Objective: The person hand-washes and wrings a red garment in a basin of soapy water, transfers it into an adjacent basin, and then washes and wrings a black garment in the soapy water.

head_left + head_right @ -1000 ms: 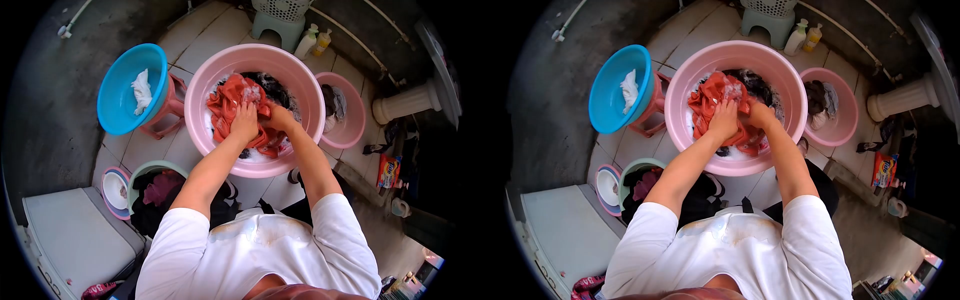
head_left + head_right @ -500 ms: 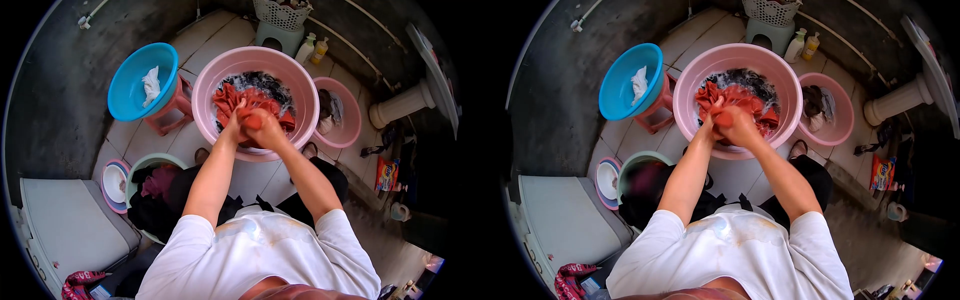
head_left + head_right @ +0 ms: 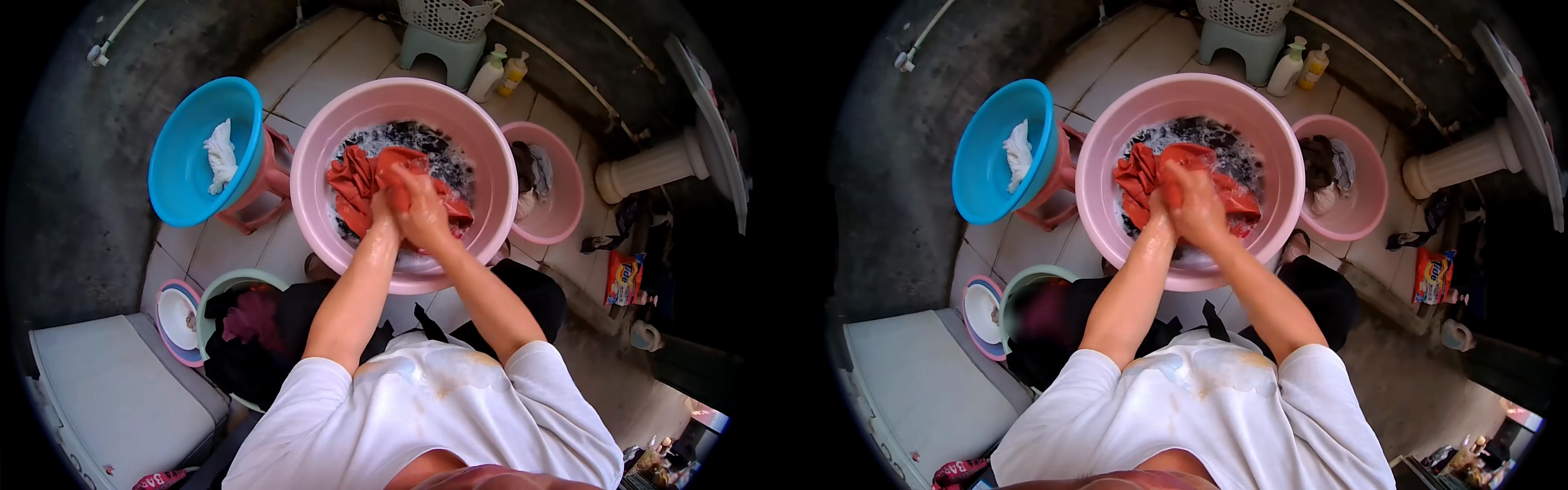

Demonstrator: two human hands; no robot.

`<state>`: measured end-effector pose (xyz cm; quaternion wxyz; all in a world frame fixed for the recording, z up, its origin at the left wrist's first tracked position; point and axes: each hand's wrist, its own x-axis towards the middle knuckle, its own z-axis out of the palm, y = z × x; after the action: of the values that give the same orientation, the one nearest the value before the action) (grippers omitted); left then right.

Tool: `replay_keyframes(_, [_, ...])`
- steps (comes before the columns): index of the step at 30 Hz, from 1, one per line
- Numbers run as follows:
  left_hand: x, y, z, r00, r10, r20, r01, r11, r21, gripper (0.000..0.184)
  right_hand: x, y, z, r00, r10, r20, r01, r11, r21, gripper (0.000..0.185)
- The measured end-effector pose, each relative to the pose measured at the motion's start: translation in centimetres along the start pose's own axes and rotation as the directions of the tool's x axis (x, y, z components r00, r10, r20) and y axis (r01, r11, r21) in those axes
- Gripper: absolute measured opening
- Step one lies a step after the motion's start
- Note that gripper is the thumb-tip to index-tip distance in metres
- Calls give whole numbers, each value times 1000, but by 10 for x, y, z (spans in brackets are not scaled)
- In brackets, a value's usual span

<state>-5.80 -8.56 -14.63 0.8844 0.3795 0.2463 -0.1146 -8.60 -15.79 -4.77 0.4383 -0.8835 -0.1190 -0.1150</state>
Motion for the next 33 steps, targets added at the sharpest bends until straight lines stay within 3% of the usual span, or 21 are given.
replay_keyframes(1, [7,-9,-16,976,129,173,-154,978,138,17,-12,-25,-4,991,-44,126,50,998,-47,41])
replay_keyframes(3, [-3,1,1,984,106,141,-93,991,-94,17,-15,-27,-2,963,-175,206,183,983,-24,36])
replay_keyframes(4, [-13,11,10,989,88,122,-62,977,-204,17,1,-17,-3,984,81,156,-87,996,26,31])
replay_keyframes(5, [-24,23,21,992,74,103,-39,949,-311,16,11,10,-3,990,99,102,-97,995,-24,33])
replay_keyframes(6, [-37,34,49,961,-59,-269,26,992,-121,17,27,17,-13,974,170,151,-166,985,-39,33])
replay_keyframes(7, [-32,30,50,960,20,-280,-36,998,-52,20,40,30,-14,975,201,97,-194,978,-78,32])
replay_keyframes(9, [-29,27,55,980,137,-143,-159,975,-158,20,50,57,-23,963,269,19,-265,957,-115,38])
replay_keyframes(11, [-16,34,61,887,416,-202,-430,902,-29,25,54,85,-22,971,181,-156,-188,982,-26,43])
replay_keyframes(13, [4,40,52,861,472,-192,-453,881,136,32,56,92,-27,959,202,-197,-204,979,12,46])
replay_keyframes(14, [13,40,48,814,549,-188,-378,748,546,33,57,97,-24,951,289,-111,-250,927,278,45])
replay_keyframes(15, [18,40,47,776,614,-146,-218,478,851,35,58,102,-21,937,350,-5,-297,802,517,43])
replay_keyframes(16, [21,39,48,841,529,-113,-72,316,946,35,55,93,-17,866,472,166,-443,569,693,36])
replay_keyframes(17, [27,34,47,854,517,-56,-5,116,993,31,51,109,3,842,519,146,-496,640,587,33])
replay_keyframes(20, [43,5,38,786,541,299,-161,-287,944,20,40,140,32,893,449,-10,-447,890,90,37])
replay_keyframes(22, [52,-9,34,683,552,478,-262,-426,866,13,32,143,35,828,560,19,-560,828,18,36])
replay_keyframes(24, [57,-17,32,716,535,449,-258,-395,882,13,33,156,39,802,594,62,-597,801,43,37])
replay_keyframes(25, [59,-17,32,743,520,422,-252,-367,895,12,37,157,37,626,711,321,-745,666,-21,38])
replay_keyframes(27, [64,-17,32,779,483,399,-224,-380,898,13,46,160,37,383,748,542,-840,526,-131,40])
replay_keyframes(29, [57,-12,37,881,405,247,-137,-282,950,12,49,162,38,458,720,522,-672,664,-326,40])
replay_keyframes(31, [54,-3,35,893,367,262,-171,-260,950,19,51,161,36,536,674,509,-454,738,-499,40])
replay_keyframes(33, [51,9,40,961,269,66,-63,-22,998,31,55,156,33,614,608,504,-205,739,-641,40])
